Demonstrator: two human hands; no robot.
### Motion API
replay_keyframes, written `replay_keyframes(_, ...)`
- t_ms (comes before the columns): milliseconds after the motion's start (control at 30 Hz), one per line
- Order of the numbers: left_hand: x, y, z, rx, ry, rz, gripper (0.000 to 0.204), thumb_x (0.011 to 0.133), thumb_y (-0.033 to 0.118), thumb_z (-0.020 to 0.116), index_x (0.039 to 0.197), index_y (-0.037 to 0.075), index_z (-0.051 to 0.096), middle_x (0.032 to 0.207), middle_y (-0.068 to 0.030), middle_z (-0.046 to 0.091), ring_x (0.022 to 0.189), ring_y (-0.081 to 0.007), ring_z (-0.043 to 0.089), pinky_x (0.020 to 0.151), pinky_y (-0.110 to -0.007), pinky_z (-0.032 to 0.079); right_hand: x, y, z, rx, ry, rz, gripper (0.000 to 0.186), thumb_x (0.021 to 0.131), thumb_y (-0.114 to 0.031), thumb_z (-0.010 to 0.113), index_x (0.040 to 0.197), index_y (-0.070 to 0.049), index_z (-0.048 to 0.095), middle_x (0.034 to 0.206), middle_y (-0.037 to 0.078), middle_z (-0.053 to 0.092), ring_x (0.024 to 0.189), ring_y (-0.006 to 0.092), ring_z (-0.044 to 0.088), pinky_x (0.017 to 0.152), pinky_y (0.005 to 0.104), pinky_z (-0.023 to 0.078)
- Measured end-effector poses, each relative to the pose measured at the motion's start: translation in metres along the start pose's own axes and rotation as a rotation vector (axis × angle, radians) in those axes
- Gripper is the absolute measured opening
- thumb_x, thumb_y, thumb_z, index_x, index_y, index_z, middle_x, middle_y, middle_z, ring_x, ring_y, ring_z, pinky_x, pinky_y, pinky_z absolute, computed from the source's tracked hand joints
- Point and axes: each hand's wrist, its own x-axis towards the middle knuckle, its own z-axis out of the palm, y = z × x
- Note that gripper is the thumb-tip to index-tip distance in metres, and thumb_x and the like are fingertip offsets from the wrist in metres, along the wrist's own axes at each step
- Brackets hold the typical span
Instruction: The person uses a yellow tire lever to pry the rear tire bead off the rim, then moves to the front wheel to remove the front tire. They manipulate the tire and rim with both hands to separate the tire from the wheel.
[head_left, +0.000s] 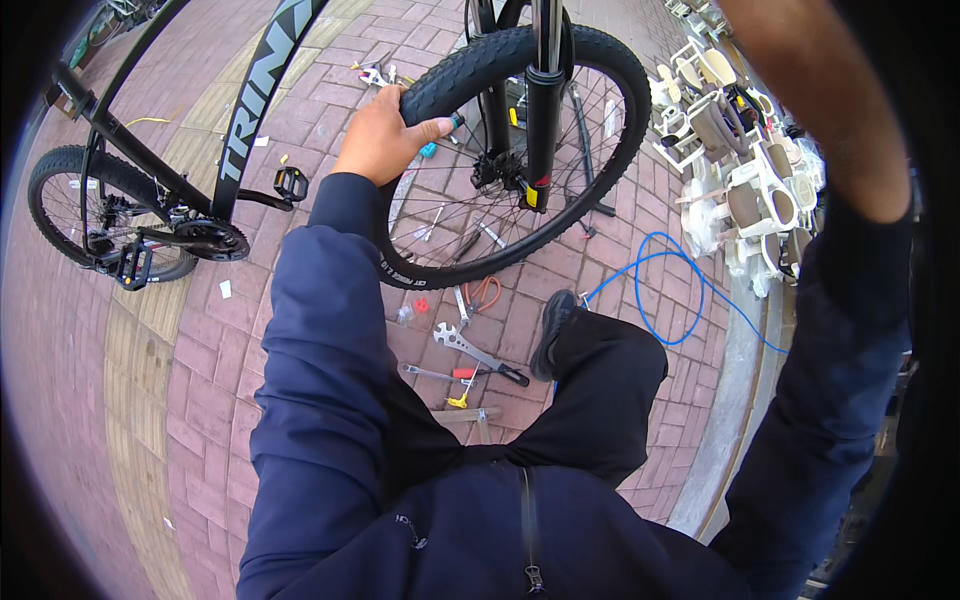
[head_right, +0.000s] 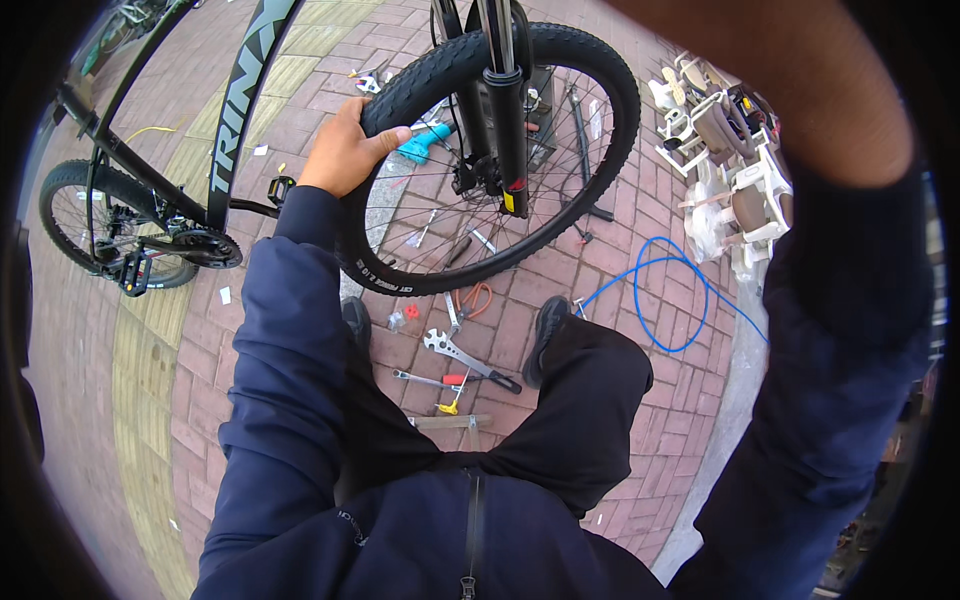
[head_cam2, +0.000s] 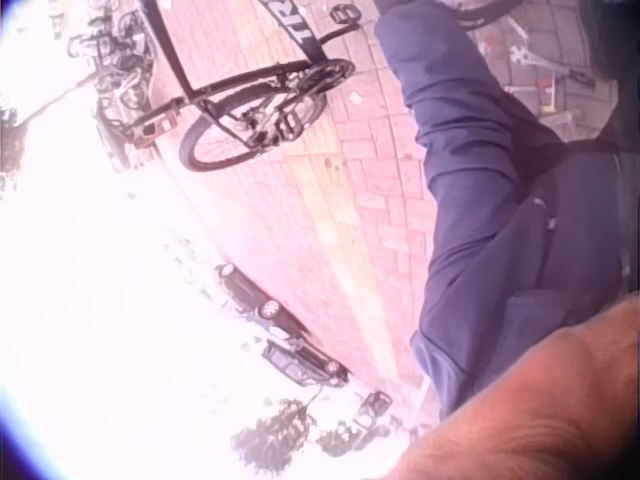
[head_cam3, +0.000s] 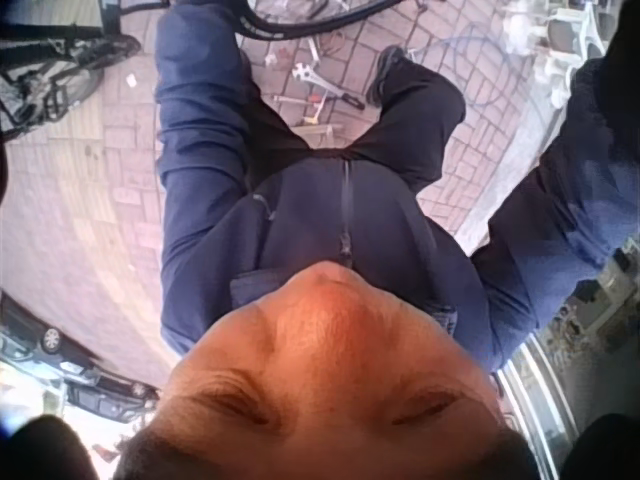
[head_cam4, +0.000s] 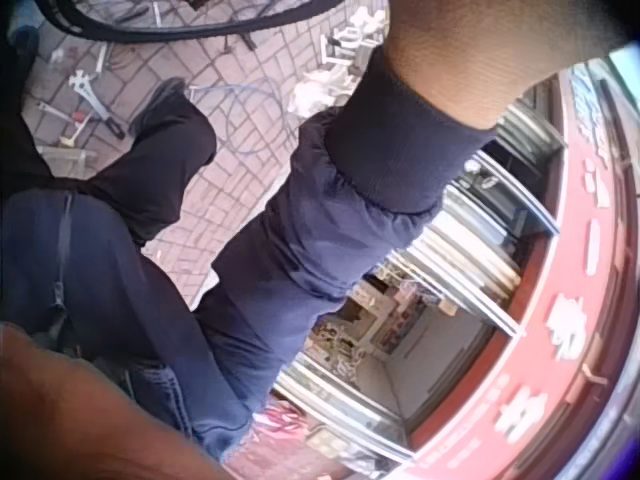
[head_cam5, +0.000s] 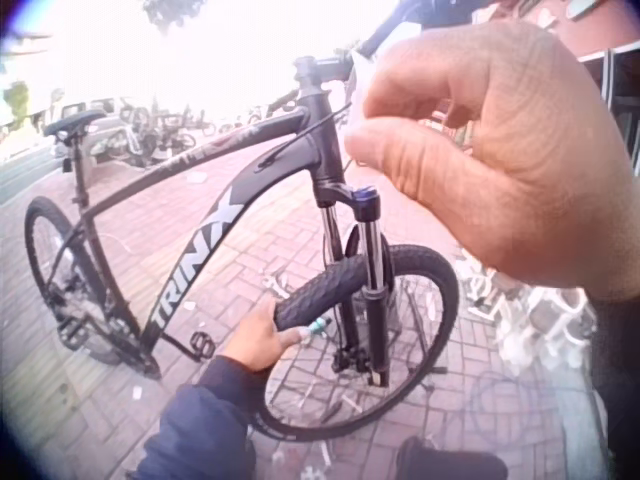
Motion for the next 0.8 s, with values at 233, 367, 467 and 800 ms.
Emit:
replay_keyframes(233, -0.017, 0.022, -0.007, -0.258, -0.203, -0.057, 0.070, 0.085, 0.055, 0.083, 0.116, -0.006, 0.068, 0.096, -0.0228, 0.073, 0.091, -0.0353, 0.072, 0.085, -0.044, 0.055, -0.137, -0.154, 0.139, 1.199, -0.491, 0.888, 0.026, 0.094, -0.018, 0.078, 0.111, 0.001, 0.073, 0.097, 0.013, 0.076, 0.086, 0.0219, 0.074, 0.079, 0.0344, 0.057)
replay_keyframes(367, -0.028, 0.020, 0.004, -0.620, -0.303, -0.238, 0.063, 0.094, 0.059, 0.074, 0.112, -0.001, 0.070, 0.087, -0.0074, 0.071, 0.078, -0.0154, 0.066, 0.070, -0.034, 0.052, -0.163, -0.229, 0.174, 1.414, -0.544, 1.023, 0.075, 0.087, -0.042, 0.084, 0.141, 0.005, 0.059, 0.126, 0.025, 0.071, 0.114, 0.0333, 0.072, 0.096, 0.0411, 0.057)
replay_keyframes(467, -0.027, 0.009, 0.008, -1.088, -0.368, -0.556, 0.068, 0.105, 0.064, 0.053, 0.126, 0.001, 0.069, 0.100, -0.0118, 0.076, 0.083, -0.0175, 0.073, 0.076, -0.031, 0.060, -0.152, -0.251, 0.183, 1.519, -0.353, 1.048, 0.082, 0.084, -0.054, 0.084, 0.139, 0.003, 0.061, 0.123, 0.025, 0.071, 0.110, 0.0363, 0.071, 0.096, 0.0441, 0.055)
replay_keyframes(800, -0.033, 0.010, 0.019, -1.118, -0.299, -0.591, 0.060, 0.107, 0.061, 0.049, 0.114, 0.004, 0.068, 0.087, -0.0140, 0.074, 0.069, -0.0237, 0.072, 0.066, -0.037, 0.062, -0.109, -0.259, 0.189, 1.326, -0.413, 1.137, 0.050, 0.081, -0.046, 0.082, 0.101, -0.001, 0.074, 0.086, 0.017, 0.071, 0.079, 0.0344, 0.070, 0.073, 0.0430, 0.054)
